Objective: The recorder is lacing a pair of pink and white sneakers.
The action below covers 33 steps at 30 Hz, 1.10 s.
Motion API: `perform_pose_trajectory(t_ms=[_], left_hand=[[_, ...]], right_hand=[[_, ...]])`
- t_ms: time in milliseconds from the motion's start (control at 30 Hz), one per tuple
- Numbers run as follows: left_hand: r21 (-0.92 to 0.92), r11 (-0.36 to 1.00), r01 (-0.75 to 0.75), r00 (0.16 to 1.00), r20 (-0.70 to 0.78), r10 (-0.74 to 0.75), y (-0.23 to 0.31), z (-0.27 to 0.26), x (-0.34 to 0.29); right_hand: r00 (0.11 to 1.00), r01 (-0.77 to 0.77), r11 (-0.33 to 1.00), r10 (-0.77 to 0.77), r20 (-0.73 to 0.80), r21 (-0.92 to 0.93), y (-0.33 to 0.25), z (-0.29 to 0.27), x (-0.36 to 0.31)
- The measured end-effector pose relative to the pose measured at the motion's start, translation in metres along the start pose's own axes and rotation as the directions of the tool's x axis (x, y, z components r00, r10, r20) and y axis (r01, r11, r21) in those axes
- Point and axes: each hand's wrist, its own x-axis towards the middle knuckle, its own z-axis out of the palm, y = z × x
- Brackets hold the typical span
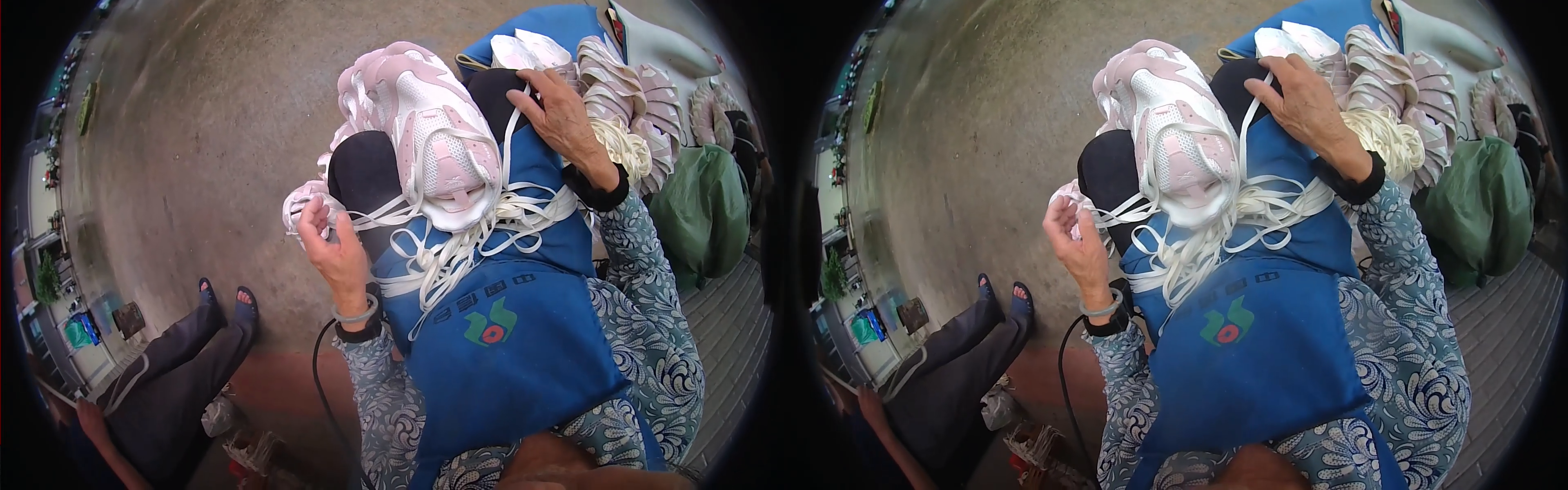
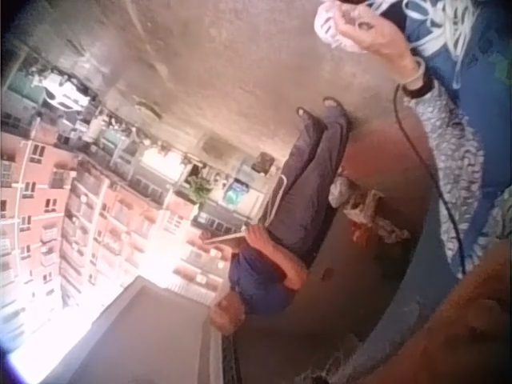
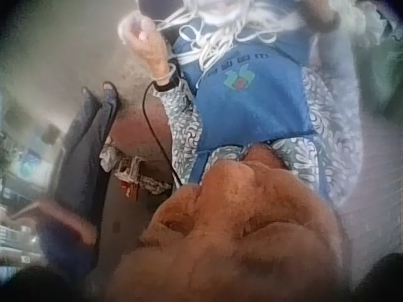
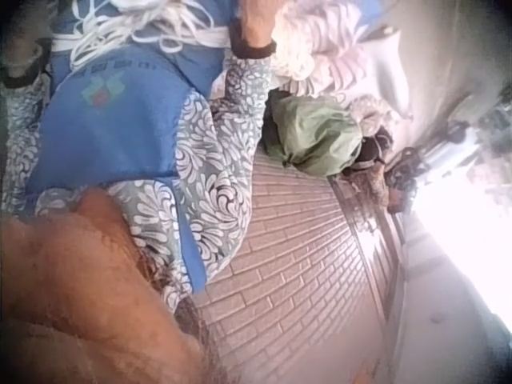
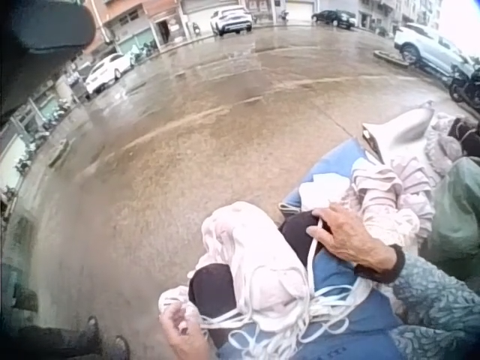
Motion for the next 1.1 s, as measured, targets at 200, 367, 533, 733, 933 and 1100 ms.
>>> perform_pose_trajectory(t_ms=[200, 367, 533, 733, 933, 1100], left_hand=[[0.104, 0.926, -0.363, 0.896, 0.313, 0.316, 0.032, -0.006, -0.009], [0.224, 0.879, -0.421, 0.858, 0.413, 0.306, 0.028, -0.002, -0.01], [0.287, 0.853, -0.436, 0.841, 0.466, 0.274, 0.035, -0.004, -0.01], [0.222, 0.904, -0.366, 0.864, 0.442, 0.241, 0.047, -0.01, -0.004], [-0.254, 0.961, 0.111, 0.94, 0.339, -0.019, 0.046, -0.006, -0.012], [-0.394, 0.91, 0.126, 0.93, 0.366, 0.03, 0.062, 0.007, -0.004]], right_hand=[[0.995, 0.095, 0.941, -0.1, -0.001, 0.325, -0.01, -0.015, 0.0], [0.902, 0.045, 0.928, -0.197, 0.384, 0.37, -0.028, -0.045, -0.007], [0.946, 0.11, 0.966, -0.174, 0.273, 0.236, 0.0, -0.042, -0.016], [0.936, 0.296, 0.942, -0.319, 0.149, 0.157, -0.023, -0.028, -0.014], [0.878, 0.451, 0.892, -0.451, 0.16, 0.039, -0.026, -0.001, -0.01], [0.957, -0.073, 0.842, -0.092, 0.275, 0.535, -0.06, -0.012, -0.006]])
